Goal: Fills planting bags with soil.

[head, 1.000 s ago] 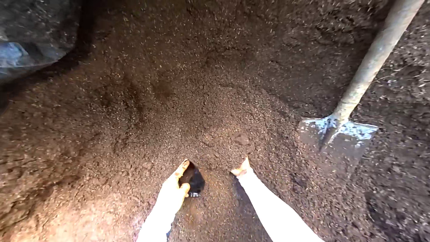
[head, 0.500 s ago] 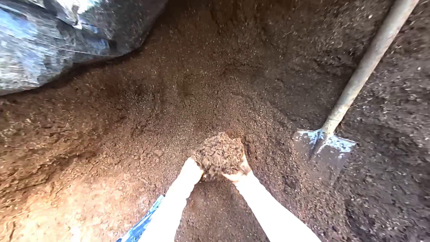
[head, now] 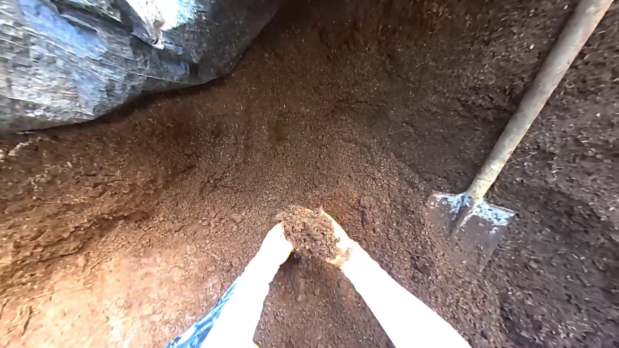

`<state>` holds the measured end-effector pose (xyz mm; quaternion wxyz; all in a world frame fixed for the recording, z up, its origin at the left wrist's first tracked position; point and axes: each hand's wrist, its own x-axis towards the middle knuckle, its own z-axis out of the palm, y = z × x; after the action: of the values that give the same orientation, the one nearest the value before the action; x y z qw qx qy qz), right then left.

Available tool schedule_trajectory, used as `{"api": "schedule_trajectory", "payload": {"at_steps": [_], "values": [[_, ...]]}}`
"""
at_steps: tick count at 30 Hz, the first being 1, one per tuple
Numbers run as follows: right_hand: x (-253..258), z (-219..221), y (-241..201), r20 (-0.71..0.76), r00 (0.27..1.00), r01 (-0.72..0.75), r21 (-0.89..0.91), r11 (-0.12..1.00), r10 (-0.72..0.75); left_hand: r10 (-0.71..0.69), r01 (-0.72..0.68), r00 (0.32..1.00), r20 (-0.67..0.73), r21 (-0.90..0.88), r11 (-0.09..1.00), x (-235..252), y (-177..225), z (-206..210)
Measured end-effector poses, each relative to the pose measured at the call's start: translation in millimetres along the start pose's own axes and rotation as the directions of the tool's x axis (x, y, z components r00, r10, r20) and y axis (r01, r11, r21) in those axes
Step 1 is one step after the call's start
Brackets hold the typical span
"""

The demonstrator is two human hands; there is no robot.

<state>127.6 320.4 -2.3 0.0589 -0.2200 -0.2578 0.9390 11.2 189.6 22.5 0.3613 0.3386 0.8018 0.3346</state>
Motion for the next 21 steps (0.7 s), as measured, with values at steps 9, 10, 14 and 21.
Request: {"api": "schedule_trajectory", "payload": {"at_steps": [9,10,14,21], "values": [[4,26,-20,-0.317,0.944,-0.196,-0.302,0.933,0.096,0.041,-0.048,0.998,0.054,0.142,0.989,6,6,-5],[-1,33,-26,-0.4,0.913,-0.239,-0.383,0.892,0.073,0.017,-0.025,0.998,0.053,0.166,0.986,5,8,-5],[-20,44,-45,-0.407,0.913,-0.293,-0.671,0.681,-0.008,-0.035,0.029,0.999,0.025,0.214,0.976,3,18,-7],[-8,17,-12,-0.176,0.967,-0.052,-0.845,-0.532,0.185,-0.12,0.13,0.992,-0.05,0.426,0.895,26,15,5]]}}
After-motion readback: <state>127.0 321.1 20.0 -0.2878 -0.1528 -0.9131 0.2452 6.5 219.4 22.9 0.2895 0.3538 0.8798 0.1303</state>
